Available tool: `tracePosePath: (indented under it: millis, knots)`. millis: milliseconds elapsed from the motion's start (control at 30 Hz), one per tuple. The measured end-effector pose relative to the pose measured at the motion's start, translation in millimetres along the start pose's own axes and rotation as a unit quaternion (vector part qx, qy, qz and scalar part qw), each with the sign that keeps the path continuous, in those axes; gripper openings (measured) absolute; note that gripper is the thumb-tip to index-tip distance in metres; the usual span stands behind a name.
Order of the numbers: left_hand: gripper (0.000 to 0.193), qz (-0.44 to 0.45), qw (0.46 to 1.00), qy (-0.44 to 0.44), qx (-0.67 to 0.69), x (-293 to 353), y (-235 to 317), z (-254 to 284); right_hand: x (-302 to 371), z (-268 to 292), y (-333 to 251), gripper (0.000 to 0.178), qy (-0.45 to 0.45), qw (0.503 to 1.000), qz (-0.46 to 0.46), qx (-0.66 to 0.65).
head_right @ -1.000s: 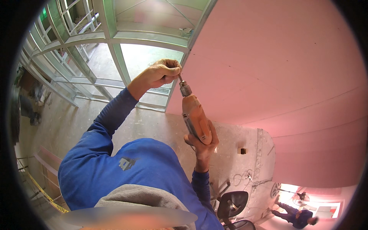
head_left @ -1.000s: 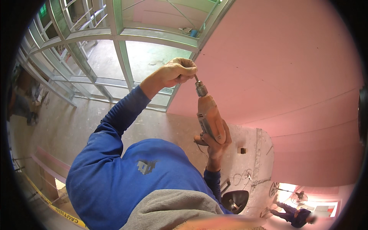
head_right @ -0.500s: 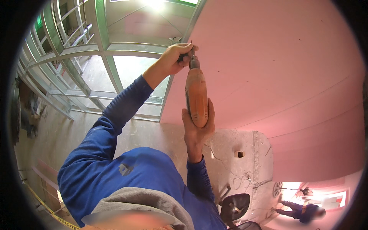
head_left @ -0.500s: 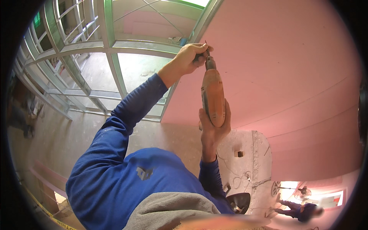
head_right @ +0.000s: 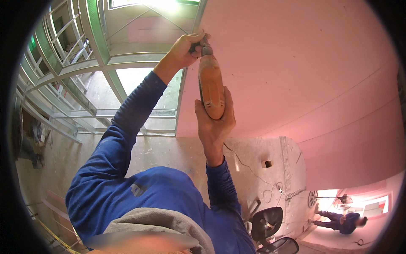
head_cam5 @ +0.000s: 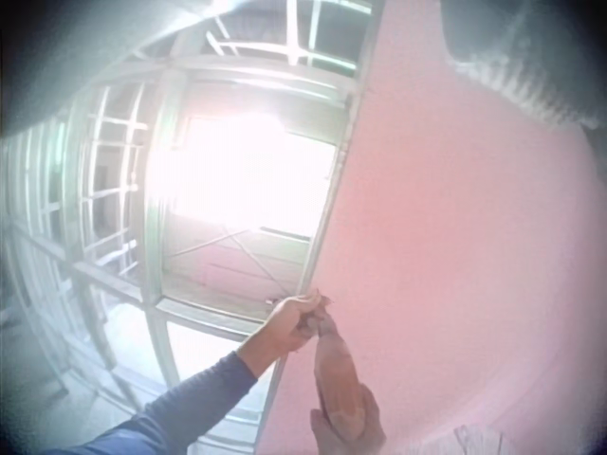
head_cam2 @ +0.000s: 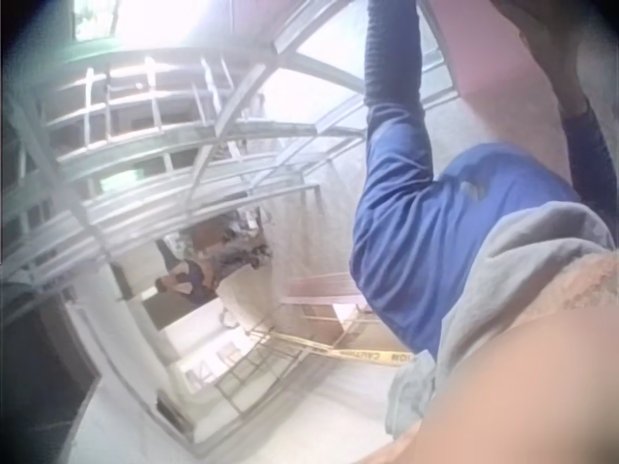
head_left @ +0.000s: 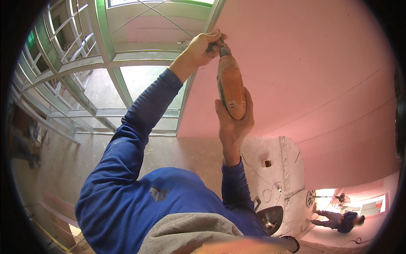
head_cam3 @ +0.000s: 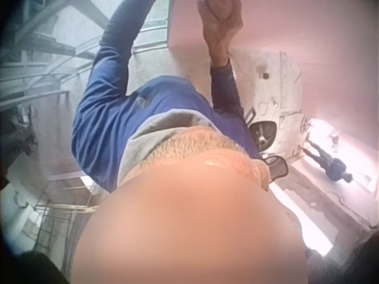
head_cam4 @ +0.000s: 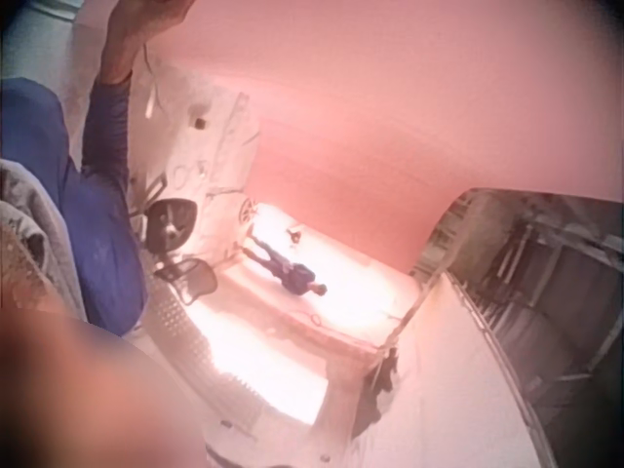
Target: The person uses a corded drill to drive screws into a pink drywall sheet mounted on a ceiling grid. They repeatedly position screws and operate the drill overhead while standing on a platform. Another worker is visible in the background but not interacting with the primary task.
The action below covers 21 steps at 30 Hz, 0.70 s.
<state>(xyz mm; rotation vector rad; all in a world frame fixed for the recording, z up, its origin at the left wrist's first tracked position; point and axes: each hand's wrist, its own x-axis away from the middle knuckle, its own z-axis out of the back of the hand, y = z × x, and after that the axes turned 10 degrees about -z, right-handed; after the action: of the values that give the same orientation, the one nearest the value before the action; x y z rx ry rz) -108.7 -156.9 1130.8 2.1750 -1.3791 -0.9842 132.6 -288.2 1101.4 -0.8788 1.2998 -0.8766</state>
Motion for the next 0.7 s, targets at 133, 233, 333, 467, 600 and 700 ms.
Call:
tracePosePath:
  millis: [133, 233, 333, 467, 600, 700]
  knots:
    - [0.027, 0.000, 1.000, -0.012, 0.007, -3.3, -1.1, 5.2, -1.2, -1.5, 1.9, 0.073, 0.000, 1.000, 0.002, -0.003]
    - [0.027, 0.003, 1.000, -0.016, 0.008, -4.4, 0.0, 6.5, -2.1, -2.3, 3.4, 0.073, 0.002, 1.000, 0.006, 0.014]
    - [0.026, 0.001, 1.000, -0.009, 0.003, -2.7, 1.5, 4.9, -2.6, -3.8, 3.6, 0.072, 0.003, 1.000, 0.011, 0.029]
    - [0.026, 0.006, 1.000, 0.008, 0.019, -3.4, 3.6, 1.1, -1.8, -8.0, 0.2, 0.071, 0.004, 1.000, -0.006, -0.005]
    - [0.028, 0.014, 1.000, -0.010, 0.014, -3.1, 5.8, 2.2, -0.6, -4.5, -7.1, 0.074, -0.015, 1.000, -0.020, 0.003]
    - [0.029, 0.008, 1.000, -0.024, -0.002, -1.4, 7.9, 2.7, -1.2, -5.0, -10.6, 0.072, -0.002, 1.000, -0.016, 0.019]
